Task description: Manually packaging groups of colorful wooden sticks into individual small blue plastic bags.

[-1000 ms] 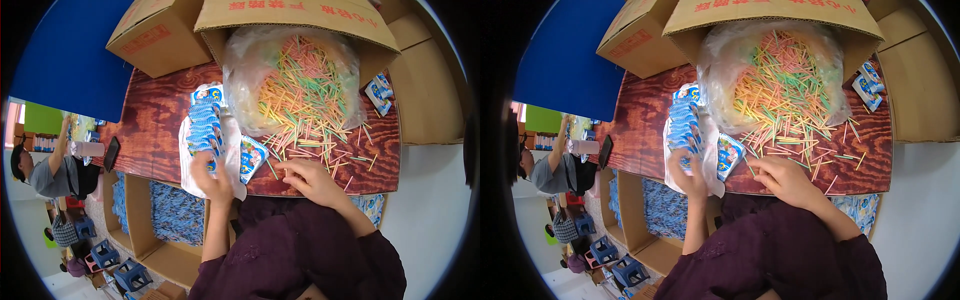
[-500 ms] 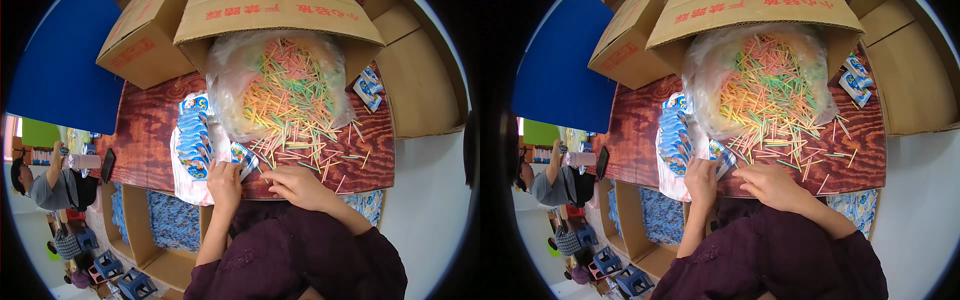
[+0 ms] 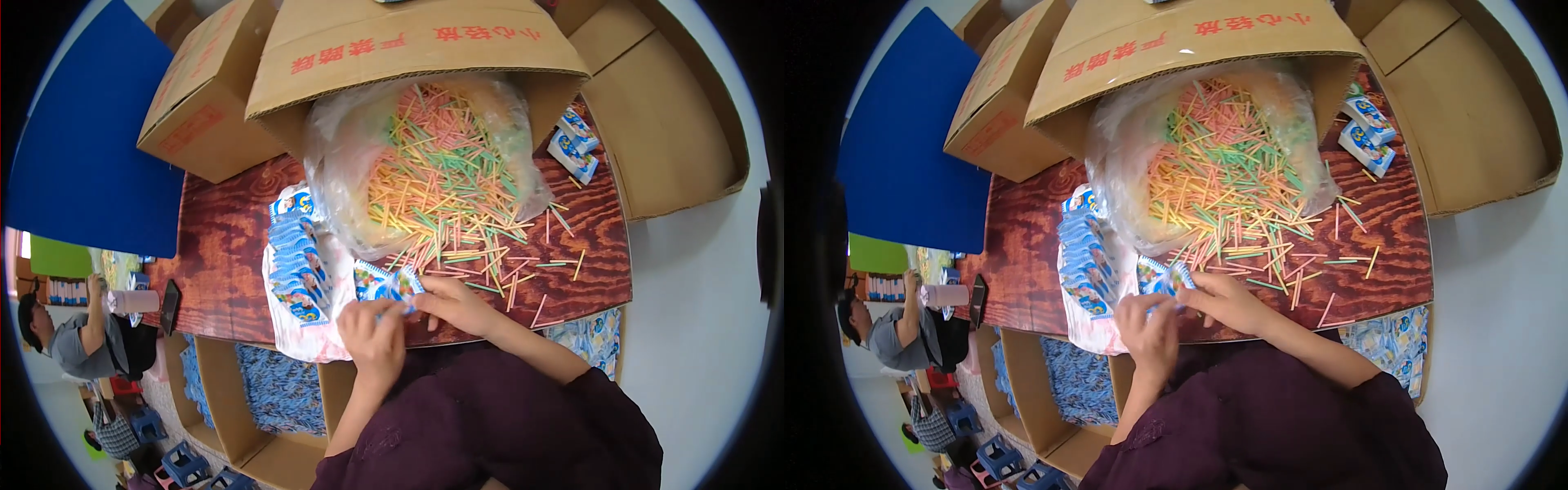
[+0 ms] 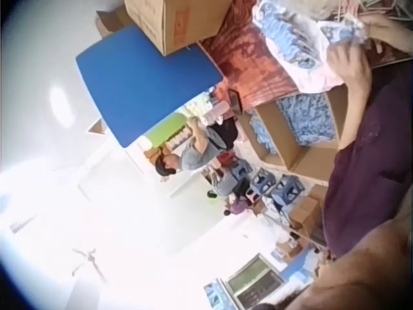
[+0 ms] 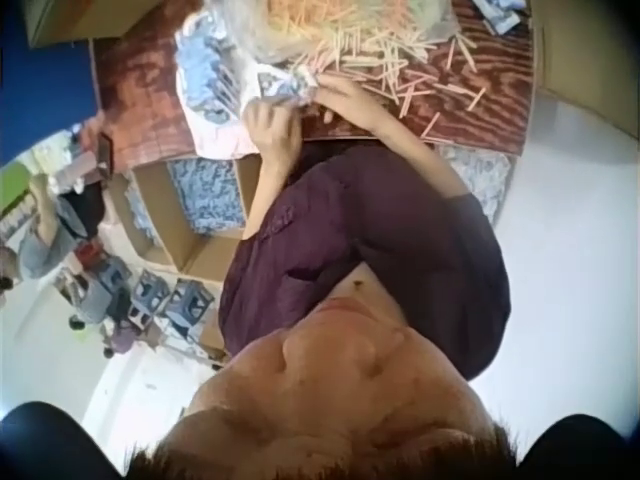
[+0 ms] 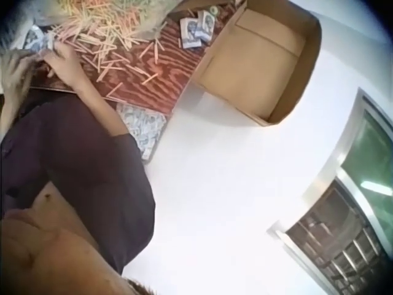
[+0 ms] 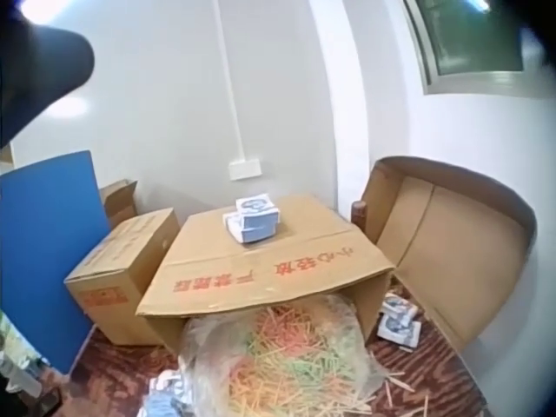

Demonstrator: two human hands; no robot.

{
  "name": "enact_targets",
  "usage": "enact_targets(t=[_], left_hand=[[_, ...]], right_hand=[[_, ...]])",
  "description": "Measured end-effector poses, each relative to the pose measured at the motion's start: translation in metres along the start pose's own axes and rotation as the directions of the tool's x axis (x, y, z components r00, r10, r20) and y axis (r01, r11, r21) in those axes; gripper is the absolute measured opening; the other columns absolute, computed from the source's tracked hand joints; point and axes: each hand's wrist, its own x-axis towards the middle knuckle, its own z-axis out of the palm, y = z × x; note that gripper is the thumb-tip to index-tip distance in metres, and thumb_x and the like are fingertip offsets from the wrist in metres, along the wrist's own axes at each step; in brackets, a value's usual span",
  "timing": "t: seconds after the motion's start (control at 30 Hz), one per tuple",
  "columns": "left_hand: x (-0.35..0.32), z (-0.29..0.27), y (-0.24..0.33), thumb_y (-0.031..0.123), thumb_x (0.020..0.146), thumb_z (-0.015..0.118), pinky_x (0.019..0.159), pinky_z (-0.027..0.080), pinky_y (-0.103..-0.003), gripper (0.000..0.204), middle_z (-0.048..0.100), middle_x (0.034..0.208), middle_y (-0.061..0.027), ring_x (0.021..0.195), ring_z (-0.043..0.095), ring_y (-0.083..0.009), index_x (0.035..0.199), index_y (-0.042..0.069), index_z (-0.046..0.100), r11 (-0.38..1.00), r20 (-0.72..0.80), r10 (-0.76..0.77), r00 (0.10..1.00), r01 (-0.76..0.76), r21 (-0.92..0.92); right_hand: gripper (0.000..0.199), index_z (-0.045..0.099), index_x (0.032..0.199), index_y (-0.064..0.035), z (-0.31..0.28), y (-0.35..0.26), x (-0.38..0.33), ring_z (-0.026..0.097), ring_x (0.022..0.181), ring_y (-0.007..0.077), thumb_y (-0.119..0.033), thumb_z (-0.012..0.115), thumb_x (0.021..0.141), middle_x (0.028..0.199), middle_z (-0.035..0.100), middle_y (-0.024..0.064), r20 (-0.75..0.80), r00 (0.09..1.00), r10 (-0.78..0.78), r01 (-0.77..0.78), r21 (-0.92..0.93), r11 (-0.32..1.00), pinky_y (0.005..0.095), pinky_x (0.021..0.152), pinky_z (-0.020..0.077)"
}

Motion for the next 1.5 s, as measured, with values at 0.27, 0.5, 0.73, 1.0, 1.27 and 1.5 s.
enact_targets(t=[0.27, 0.5, 0.73, 1.0, 1.27, 1.5], left_hand=[[0.004, 0.011, 0.012, 0.004, 0.073, 0.076, 0.101, 0.039, -0.043, 0.027, 0.061, 0.094, -0.013, 0.097, 0.058, -0.0299, 0.099, 0.002, 0.067, 0.874, 0.151, -0.313, 0.938, 0.347, -0.341], [0.007, 0.02, 0.008, 0.005, 0.082, 0.068, 0.093, 0.044, -0.045, 0.011, 0.054, 0.065, -0.0109, 0.064, 0.056, -0.0278, 0.077, 0.0, 0.059, 0.86, 0.191, -0.205, 0.96, 0.27, -0.432], [0.009, 0.012, 0.004, 0.002, 0.088, 0.064, 0.062, 0.046, -0.024, 0.01, 0.065, 0.076, -0.0059, 0.07, 0.055, -0.0067, 0.095, -0.004, 0.064, 0.755, 0.282, -0.378, 0.882, 0.47, -0.458], [-0.001, 0.012, -0.008, 0.0, 0.087, 0.062, 0.066, 0.046, -0.028, 0.005, 0.062, 0.077, -0.0087, 0.071, 0.057, -0.0153, 0.091, -0.003, 0.062, 0.761, 0.182, -0.37, 0.911, 0.41, -0.504], [-0.004, 0.004, -0.021, 0.001, 0.089, 0.06, 0.061, 0.041, -0.024, 0.006, 0.057, 0.074, -0.0039, 0.067, 0.053, -0.0097, 0.085, -0.003, 0.06, 0.714, 0.21, -0.428, 0.879, 0.471, -0.517], [0.002, 0.012, -0.027, 0.006, 0.089, 0.064, 0.064, 0.042, -0.022, 0.009, 0.059, 0.075, -0.0019, 0.07, 0.052, -0.006, 0.088, -0.003, 0.062, 0.423, 0.323, -0.571, 0.755, 0.607, -0.672]], right_hand=[[0.017, 0.06, 0.093, 0.002, -0.017, -0.002, -0.009, 0.06, 0.079, 0.0267, -0.013, 0.064, 0.085, 0.082, 0.059, 0.0148, -0.115, 0.95, -0.291, 0.207, -0.467, 0.86, 0.0363, 0.073, 0.0455], [0.034, 0.048, 0.074, 0.0023, -0.009, -0.008, -0.012, 0.053, 0.064, 0.0351, -0.024, 0.063, 0.09, 0.071, 0.051, 0.0186, -0.217, 0.898, -0.383, 0.197, -0.579, 0.791, 0.0423, 0.059, 0.038], [0.029, 0.051, 0.078, 0.0023, -0.018, -0.028, -0.006, 0.055, 0.069, 0.0346, -0.022, 0.06, 0.091, 0.074, 0.053, 0.0181, -0.089, 0.891, -0.446, 0.305, -0.611, 0.73, 0.0416, 0.062, 0.041], [0.018, 0.065, 0.089, -0.0005, -0.102, -0.084, 0.079, 0.059, 0.083, 0.0324, -0.018, 0.063, 0.086, 0.084, 0.06, 0.0145, -0.173, 0.499, -0.849, 0.062, -0.97, 0.234, 0.04, 0.078, 0.0473], [0.021, 0.067, 0.091, -0.0034, -0.075, -0.108, 0.111, 0.05, 0.108, 0.0323, -0.021, 0.066, 0.081, 0.103, 0.059, 0.0118, -0.077, 0.634, -0.769, -0.188, -0.98, -0.058, 0.0428, 0.092, 0.0402], [0.019, 0.063, 0.09, 0.0013, -0.012, -0.071, 0.038, 0.058, 0.088, 0.0285, -0.015, 0.069, 0.08, 0.092, 0.058, 0.0115, 0.137, 0.95, -0.282, 0.302, -0.639, 0.708, 0.0341, 0.08, 0.0463]])
